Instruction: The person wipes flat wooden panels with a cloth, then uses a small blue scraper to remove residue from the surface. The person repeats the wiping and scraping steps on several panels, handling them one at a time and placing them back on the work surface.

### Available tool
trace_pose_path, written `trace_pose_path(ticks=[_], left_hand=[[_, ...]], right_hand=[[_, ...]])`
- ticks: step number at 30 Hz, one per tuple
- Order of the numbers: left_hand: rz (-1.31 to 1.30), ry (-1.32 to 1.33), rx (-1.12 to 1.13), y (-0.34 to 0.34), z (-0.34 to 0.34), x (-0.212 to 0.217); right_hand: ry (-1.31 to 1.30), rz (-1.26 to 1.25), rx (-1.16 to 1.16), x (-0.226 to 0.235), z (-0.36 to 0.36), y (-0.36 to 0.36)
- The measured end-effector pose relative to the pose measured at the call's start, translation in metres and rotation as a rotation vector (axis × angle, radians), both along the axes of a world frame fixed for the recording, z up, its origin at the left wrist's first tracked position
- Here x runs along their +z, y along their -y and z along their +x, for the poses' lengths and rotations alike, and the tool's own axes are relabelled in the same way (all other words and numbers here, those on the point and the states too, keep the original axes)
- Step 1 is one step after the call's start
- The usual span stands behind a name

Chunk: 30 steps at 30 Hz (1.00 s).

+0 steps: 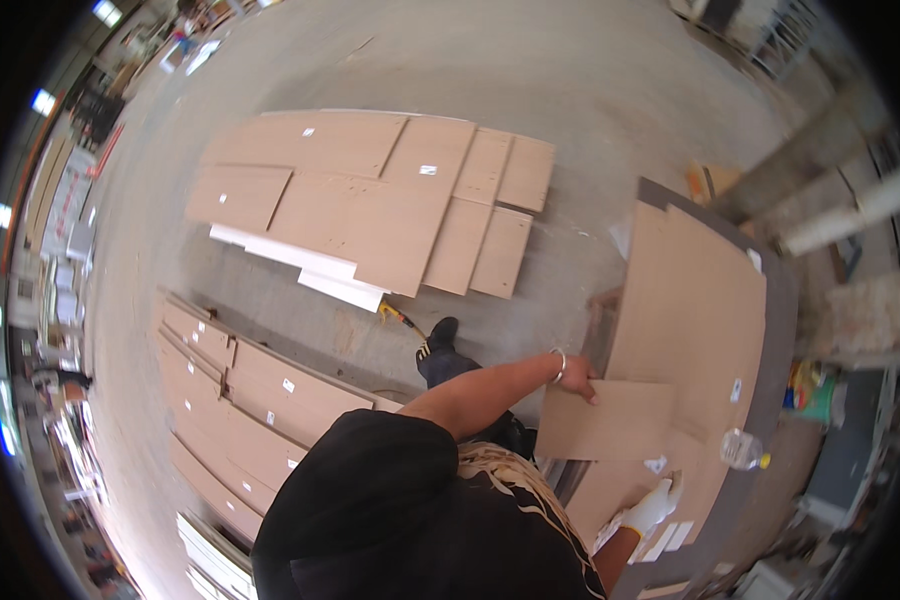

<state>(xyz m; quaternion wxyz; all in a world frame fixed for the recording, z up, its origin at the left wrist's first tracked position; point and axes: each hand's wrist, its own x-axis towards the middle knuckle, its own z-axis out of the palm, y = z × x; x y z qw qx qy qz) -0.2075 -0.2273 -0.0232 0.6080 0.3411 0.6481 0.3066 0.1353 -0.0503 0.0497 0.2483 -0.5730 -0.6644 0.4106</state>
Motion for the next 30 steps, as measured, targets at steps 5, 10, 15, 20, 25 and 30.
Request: trace_pose_path(ticks=[5, 10, 15, 20, 25, 30], left_hand=[[0.257, 0.101, 0.381, 0.120, -0.066, -0.004], [0.275, 0.354, 1.052, 0.284, -0.145, -0.057], [-0.361, -0.273, 1.400, 0.458, -0.208, -0.149], [-0.474, -0.822, 1.841, 0.572, -0.299, -0.224], [-0.825, -0.804, 1.735, 0.609, -0.405, -0.274], [-1.004, -0.869, 1.407, 0.606, -0.425, -0.325]], right_hand=[[-0.285, -0.260, 0.160, 0.019, -0.165, 0.097], [-0.131, -0.548, 0.665, -0.007, -0.314, 0.222], [0.186, -0.725, 0.975, -0.059, -0.383, 0.291], [0.414, -0.874, 0.897, -0.086, -0.394, 0.311], [0.486, -0.893, 0.782, -0.085, -0.402, 0.309], [0.590, -0.820, 0.717, -0.087, -0.411, 0.305]])
